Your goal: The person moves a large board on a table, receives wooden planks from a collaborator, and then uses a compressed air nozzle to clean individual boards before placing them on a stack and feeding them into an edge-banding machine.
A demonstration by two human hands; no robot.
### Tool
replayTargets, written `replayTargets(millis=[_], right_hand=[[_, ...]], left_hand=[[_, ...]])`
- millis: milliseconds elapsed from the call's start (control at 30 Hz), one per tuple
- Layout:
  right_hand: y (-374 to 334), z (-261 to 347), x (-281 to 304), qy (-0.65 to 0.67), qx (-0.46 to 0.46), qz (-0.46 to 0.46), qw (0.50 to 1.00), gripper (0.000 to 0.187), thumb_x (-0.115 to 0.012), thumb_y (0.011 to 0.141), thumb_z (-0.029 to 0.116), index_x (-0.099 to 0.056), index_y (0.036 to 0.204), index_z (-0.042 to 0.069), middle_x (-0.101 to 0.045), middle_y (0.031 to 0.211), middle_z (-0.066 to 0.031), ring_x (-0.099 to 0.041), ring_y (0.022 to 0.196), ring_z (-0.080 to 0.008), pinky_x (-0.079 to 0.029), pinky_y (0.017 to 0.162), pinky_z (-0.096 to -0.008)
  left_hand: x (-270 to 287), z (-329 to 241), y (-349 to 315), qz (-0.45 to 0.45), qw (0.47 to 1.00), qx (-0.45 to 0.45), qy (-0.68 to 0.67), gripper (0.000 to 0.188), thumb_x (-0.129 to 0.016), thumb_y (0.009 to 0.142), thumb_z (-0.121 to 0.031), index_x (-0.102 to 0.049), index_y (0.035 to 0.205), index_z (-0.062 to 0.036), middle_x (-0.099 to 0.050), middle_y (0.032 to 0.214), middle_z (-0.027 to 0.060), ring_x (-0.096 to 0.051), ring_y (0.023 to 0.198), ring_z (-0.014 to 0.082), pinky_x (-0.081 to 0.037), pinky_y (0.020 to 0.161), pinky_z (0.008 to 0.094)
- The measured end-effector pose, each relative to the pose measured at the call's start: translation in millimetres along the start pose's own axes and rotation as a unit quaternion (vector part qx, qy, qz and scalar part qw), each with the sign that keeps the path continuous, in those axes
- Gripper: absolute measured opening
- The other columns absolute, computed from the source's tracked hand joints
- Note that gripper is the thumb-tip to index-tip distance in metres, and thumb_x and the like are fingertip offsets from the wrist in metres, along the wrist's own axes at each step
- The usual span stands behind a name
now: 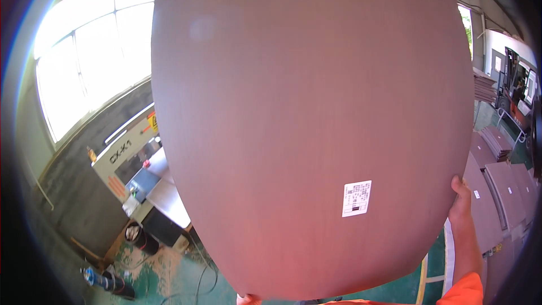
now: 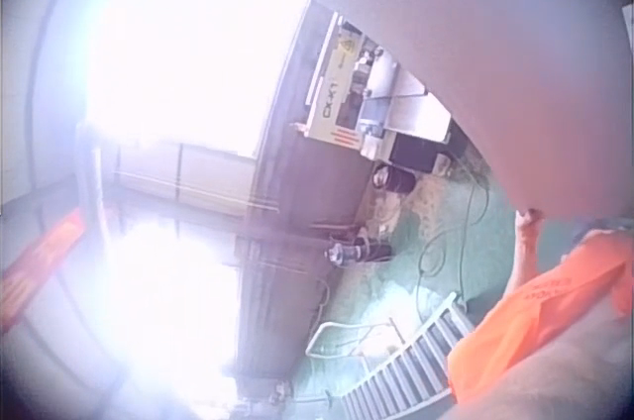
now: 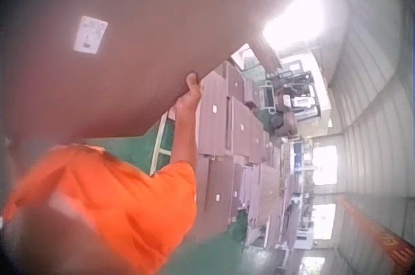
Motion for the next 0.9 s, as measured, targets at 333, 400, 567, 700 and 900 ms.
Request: replayTargets(millis=[333, 400, 567, 700, 900], right_hand=[[215.5, -75.4, -126.8, -0.028, 0.013, -0.008, 0.999, 0.056, -0.071, 0.075, 0.041, -0.059, 0.107, -0.003, -0.065, 0.099, -0.0118, -0.063, 0.088, -0.0212, -0.049, 0.078, -0.0328], [273.3, -111.2, -136.2, -0.021, 0.016, -0.020, 0.999, 0.057, -0.072, 0.074, 0.040, -0.059, 0.109, -0.003, -0.065, 0.101, -0.0117, -0.062, 0.090, -0.0218, -0.048, 0.080, -0.0338], [431.4, -242.4, -182.4, -0.012, -0.029, -0.055, 0.998, 0.062, -0.071, 0.074, 0.038, -0.054, 0.119, -0.002, -0.061, 0.113, -0.0110, -0.057, 0.105, -0.0247, -0.044, 0.091, -0.0375], [581.4, -333.8, -257.2, 0.061, -0.056, 0.053, 0.995, 0.062, -0.066, 0.077, 0.036, -0.050, 0.124, -0.002, -0.059, 0.117, -0.0115, -0.055, 0.108, -0.0268, -0.042, 0.094, -0.0393], [750.5, -508.7, -364.4, 0.094, -0.187, 0.129, 0.969, 0.048, -0.059, 0.085, 0.031, -0.054, 0.116, -0.005, -0.061, 0.111, -0.0140, -0.059, 0.100, -0.0283, -0.046, 0.089, -0.0400]], left_hand=[[6.3, 33.2, 307.7, 0.040, 0.951, -0.129, 0.278, 0.021, -0.059, 0.079, -0.013, -0.058, 0.099, -0.0064, -0.057, 0.081, 0.0029, -0.052, 0.071, 0.0180, -0.045, 0.065, 0.0332], [-37.6, 38.2, 369.3, 0.079, 0.987, -0.057, 0.129, 0.020, -0.055, 0.084, -0.015, -0.058, 0.102, -0.0055, -0.058, 0.088, 0.0039, -0.054, 0.077, 0.0191, -0.047, 0.070, 0.0334], [-63.4, 27.1, 492.6, 0.034, 0.988, -0.032, 0.147, 0.024, -0.050, 0.092, -0.019, -0.057, 0.108, -0.0037, -0.061, 0.101, 0.0066, -0.058, 0.090, 0.0204, -0.048, 0.081, 0.0338], [-73.0, 33.3, 621.2, 0.036, 0.998, 0.049, 0.035, 0.045, -0.068, 0.080, -0.019, -0.054, 0.117, 0.0013, -0.062, 0.110, 0.0120, -0.059, 0.100, 0.0271, -0.046, 0.088, 0.0433], [-119.3, -14.7, 795.6, 0.184, 0.968, 0.125, 0.114, 0.051, -0.074, 0.077, -0.030, -0.060, 0.114, 0.0007, -0.064, 0.103, 0.0072, -0.060, 0.097, 0.0179, -0.046, 0.087, 0.0348]])
Point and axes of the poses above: each hand's wrist, its own y-axis towards the middle knuckle, its own x-axis out of the back of the hand, z = x × y, the point moved 7 cm from there along y, towards the middle knuckle
